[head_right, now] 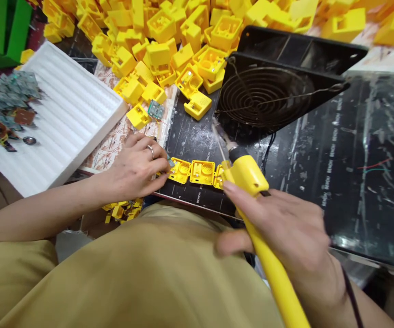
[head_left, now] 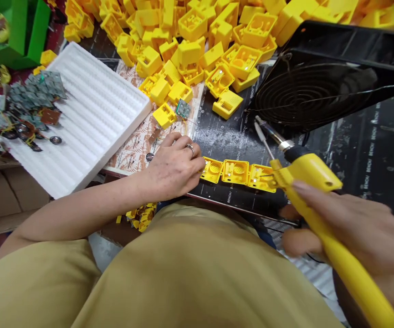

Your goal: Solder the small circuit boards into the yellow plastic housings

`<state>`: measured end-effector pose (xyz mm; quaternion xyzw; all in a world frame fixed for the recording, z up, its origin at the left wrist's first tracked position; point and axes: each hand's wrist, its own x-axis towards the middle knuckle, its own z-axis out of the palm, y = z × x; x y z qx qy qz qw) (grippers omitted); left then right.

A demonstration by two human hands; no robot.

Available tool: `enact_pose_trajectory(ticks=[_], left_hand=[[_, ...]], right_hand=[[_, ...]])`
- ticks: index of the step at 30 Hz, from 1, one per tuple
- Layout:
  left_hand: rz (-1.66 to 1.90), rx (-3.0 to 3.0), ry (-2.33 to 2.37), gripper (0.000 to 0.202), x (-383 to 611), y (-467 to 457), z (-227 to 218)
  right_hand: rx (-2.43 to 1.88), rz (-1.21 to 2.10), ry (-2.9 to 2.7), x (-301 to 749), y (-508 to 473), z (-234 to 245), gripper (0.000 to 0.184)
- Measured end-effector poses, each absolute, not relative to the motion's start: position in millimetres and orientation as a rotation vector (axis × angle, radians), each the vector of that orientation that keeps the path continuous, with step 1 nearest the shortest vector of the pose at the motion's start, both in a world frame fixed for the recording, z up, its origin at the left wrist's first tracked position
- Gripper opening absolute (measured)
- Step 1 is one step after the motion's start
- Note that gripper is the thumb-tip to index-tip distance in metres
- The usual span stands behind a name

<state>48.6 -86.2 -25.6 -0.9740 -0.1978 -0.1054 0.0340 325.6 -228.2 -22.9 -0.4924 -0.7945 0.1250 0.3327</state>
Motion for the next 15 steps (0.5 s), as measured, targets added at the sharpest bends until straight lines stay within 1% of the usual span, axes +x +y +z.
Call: enact_pose_trajectory(ticks=[3, 5, 6, 8, 11, 13, 15], left_hand=[[-0.41, -3.122, -0.721, 0.023, 44, -58, -12], [-0.397, -3.153, -0.843, 0.022, 41, -29, -10], [-0.36, -3.152, -0.873, 0.021, 41, -14, -13], [-0.279, -3.15, -0.86, 0.016, 44, 12, -25], [-0.188, -3.15, -0.901, 0.012, 49, 31, -46], [-0.24, -3.18, -1.07, 0.011, 48, 33, -50], [-0.417, -3.243, -1.319, 0.013, 43, 30, -44]], right_hand=[[-1.191, 0.164, -2.2, 320, -215, -31, 0.033], [-1.151, 0.019, -2.237, 319, -207, -38, 0.025], [-1.135, -0.031, -2.251, 320, -202, -42, 0.025], [-1.082, -0.073, -2.281, 320, -194, -51, 0.031], [-1.065, 0.044, -2.298, 321, -185, -65, 0.037], [-1.098, 0.15, -2.271, 320, -184, -73, 0.04], [-1.123, 0.201, -2.238, 315, -184, -80, 0.044]])
